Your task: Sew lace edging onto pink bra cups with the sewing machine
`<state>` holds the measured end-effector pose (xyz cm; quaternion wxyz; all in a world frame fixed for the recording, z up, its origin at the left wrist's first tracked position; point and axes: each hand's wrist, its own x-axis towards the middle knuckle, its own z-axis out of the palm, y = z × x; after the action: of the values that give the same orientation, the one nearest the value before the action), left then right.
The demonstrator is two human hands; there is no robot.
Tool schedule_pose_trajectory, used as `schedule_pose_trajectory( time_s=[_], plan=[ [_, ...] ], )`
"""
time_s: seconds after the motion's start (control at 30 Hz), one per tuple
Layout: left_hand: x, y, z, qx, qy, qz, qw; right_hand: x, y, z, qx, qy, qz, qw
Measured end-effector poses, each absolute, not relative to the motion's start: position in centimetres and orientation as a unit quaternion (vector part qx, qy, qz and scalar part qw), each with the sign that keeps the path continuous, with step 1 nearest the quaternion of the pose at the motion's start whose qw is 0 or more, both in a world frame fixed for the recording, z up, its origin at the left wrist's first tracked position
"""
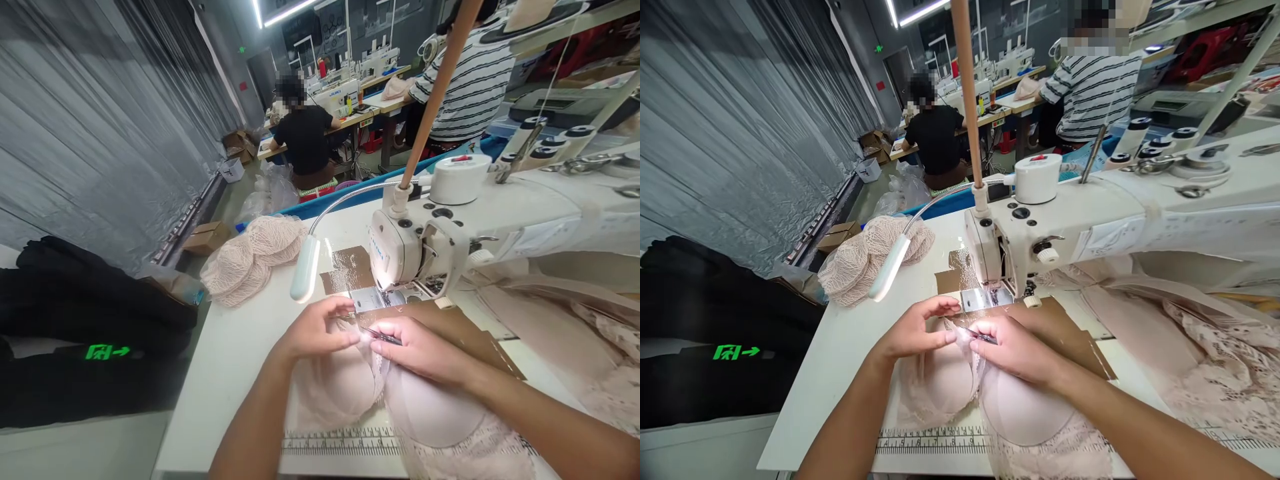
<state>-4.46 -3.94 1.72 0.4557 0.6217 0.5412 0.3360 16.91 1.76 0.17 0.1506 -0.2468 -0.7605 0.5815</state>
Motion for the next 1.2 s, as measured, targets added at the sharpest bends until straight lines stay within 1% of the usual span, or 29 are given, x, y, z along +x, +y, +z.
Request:
schedule_pose_trajectory(
  time_s=[0.1, 0.2, 0.4, 0.47, 0.6, 0.77, 1.1, 1.2],
  plan=[
    [-3.3, -3.8, 1.2, 0.627, 0.554, 0.313, 0.448, 16.9, 1.7, 0.0, -0.241, -0.763, 0.578, 0.158],
    [-2.8, -3.7, 0.5, 0.598, 0.560, 0.301, 0.487, 16.9, 1.7, 0.1, -0.251, -0.767, 0.568, 0.165],
    [-2.7, -3.8, 0.3, 0.530, 0.529, 0.322, 0.579, 17.8, 2.6, 0.5, -0.266, -0.794, 0.516, 0.182],
    [-2.6, -3.8, 0.6, 0.521, 0.519, 0.332, 0.591, 18.2, 3.2, 0.5, -0.262, -0.807, 0.498, 0.179],
    [-2.4, -3.9, 0.6, 0.505, 0.502, 0.349, 0.609, 18.5, 3.8, 0.1, -0.241, -0.810, 0.508, 0.168],
    [-2.4, -3.8, 0.1, 0.508, 0.518, 0.331, 0.604, 18.2, 3.2, 0.1, -0.274, -0.796, 0.518, 0.150],
    [-2.3, -3.7, -0.1, 0.510, 0.524, 0.314, 0.606, 18.0, 2.4, 0.7, -0.299, -0.788, 0.514, 0.161],
    [-2.1, -3.8, -0.3, 0.503, 0.528, 0.322, 0.604, 17.9, 2.5, 0.2, -0.316, -0.755, 0.545, 0.182]
  ],
)
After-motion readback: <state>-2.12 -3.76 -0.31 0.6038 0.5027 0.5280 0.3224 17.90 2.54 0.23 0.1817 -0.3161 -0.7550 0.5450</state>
